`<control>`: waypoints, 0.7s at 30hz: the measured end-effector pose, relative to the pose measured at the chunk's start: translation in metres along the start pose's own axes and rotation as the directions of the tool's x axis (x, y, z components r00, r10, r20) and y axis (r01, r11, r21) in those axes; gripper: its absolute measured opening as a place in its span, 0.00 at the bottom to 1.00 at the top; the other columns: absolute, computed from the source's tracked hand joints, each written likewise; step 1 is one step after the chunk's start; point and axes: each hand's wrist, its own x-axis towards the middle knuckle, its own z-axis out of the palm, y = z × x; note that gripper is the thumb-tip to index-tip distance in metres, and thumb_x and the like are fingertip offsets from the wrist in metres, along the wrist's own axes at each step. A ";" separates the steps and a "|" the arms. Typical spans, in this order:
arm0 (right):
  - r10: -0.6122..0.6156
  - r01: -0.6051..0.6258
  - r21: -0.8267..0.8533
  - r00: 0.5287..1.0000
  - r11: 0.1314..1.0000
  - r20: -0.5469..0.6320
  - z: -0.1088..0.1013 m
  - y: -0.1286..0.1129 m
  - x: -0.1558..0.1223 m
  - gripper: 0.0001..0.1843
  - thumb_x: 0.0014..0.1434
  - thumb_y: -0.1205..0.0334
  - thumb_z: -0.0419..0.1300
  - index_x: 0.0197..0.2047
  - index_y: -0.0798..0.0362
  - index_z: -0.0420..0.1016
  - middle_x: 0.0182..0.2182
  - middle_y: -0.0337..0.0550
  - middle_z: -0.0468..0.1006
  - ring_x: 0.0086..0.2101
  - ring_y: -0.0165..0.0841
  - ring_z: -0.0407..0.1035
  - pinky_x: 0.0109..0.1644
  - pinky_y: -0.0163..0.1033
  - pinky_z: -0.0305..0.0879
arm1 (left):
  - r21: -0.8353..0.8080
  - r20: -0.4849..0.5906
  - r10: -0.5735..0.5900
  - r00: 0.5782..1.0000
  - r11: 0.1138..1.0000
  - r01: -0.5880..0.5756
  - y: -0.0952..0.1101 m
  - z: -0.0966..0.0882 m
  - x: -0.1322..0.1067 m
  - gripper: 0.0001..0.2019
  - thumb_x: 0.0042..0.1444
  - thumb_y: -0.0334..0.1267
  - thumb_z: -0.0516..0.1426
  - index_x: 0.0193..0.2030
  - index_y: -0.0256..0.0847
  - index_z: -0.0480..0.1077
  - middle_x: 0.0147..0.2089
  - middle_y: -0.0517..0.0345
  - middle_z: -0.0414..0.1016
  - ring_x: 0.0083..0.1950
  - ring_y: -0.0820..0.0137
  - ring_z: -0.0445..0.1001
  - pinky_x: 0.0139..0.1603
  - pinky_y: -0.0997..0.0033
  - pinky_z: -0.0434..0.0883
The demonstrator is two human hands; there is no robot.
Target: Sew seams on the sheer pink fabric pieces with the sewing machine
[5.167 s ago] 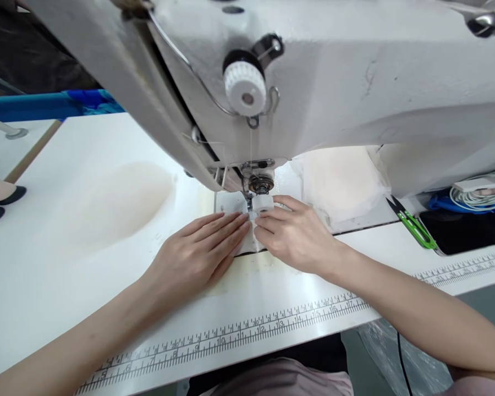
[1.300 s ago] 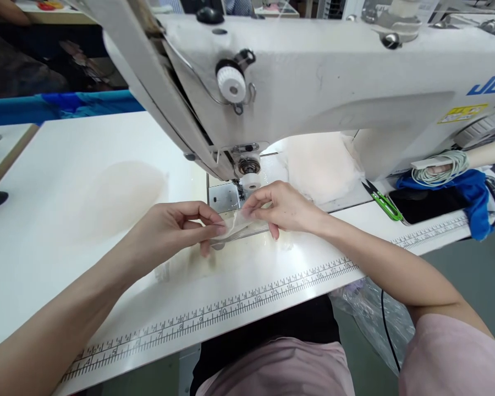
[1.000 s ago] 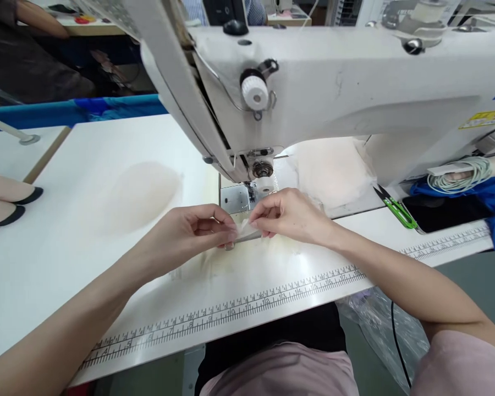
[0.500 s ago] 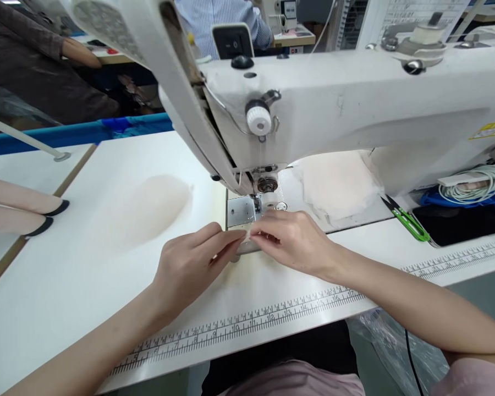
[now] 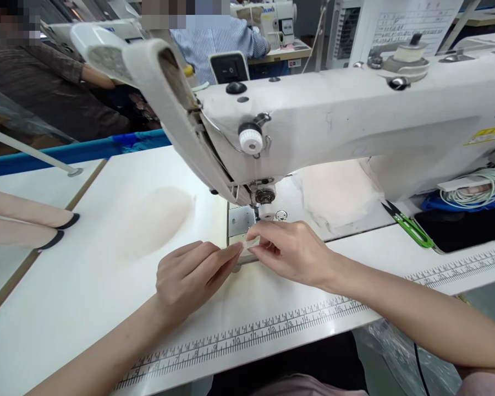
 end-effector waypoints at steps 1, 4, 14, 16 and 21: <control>0.000 0.000 -0.005 1.000 1.000 -0.002 0.000 0.000 0.000 0.05 0.61 0.69 0.58 0.41 0.54 0.72 0.27 0.35 0.77 0.26 0.23 0.71 0.30 0.27 0.69 | 0.000 0.001 0.000 1.000 1.000 0.000 0.000 0.000 0.000 0.07 0.51 0.22 0.63 0.33 0.35 0.71 0.19 0.66 0.60 0.21 0.76 0.53 0.19 0.71 0.54; -0.012 0.012 -0.013 1.000 1.000 -0.006 0.000 0.000 0.000 0.05 0.60 0.69 0.59 0.41 0.54 0.72 0.27 0.35 0.76 0.25 0.23 0.70 0.29 0.27 0.69 | 0.002 0.007 -0.001 1.000 1.000 0.001 0.000 0.000 -0.001 0.07 0.51 0.22 0.63 0.34 0.35 0.71 0.20 0.66 0.60 0.22 0.76 0.53 0.19 0.71 0.54; -0.009 0.008 0.043 1.000 0.999 0.020 0.000 0.000 0.001 0.05 0.61 0.70 0.57 0.39 0.54 0.72 0.27 0.35 0.75 0.26 0.23 0.69 0.30 0.27 0.68 | 0.006 0.021 -0.003 1.000 1.000 0.003 0.000 0.000 -0.002 0.06 0.52 0.23 0.62 0.35 0.34 0.71 0.20 0.66 0.62 0.22 0.76 0.53 0.20 0.71 0.55; -0.009 0.008 0.049 1.000 0.999 0.022 -0.001 0.000 0.001 0.04 0.61 0.70 0.57 0.39 0.54 0.72 0.27 0.35 0.75 0.26 0.23 0.69 0.30 0.27 0.67 | 0.011 0.025 -0.003 1.000 1.000 0.003 0.000 0.000 -0.003 0.06 0.52 0.23 0.62 0.35 0.34 0.71 0.20 0.66 0.62 0.22 0.76 0.53 0.20 0.71 0.55; -0.038 0.037 0.060 0.999 0.998 0.025 -0.001 0.001 0.001 0.07 0.60 0.72 0.57 0.41 0.54 0.73 0.29 0.37 0.77 0.27 0.23 0.69 0.30 0.27 0.67 | 0.019 0.022 -0.006 1.000 1.000 0.005 0.000 0.001 -0.003 0.06 0.52 0.24 0.62 0.35 0.35 0.70 0.20 0.66 0.62 0.21 0.76 0.54 0.20 0.71 0.55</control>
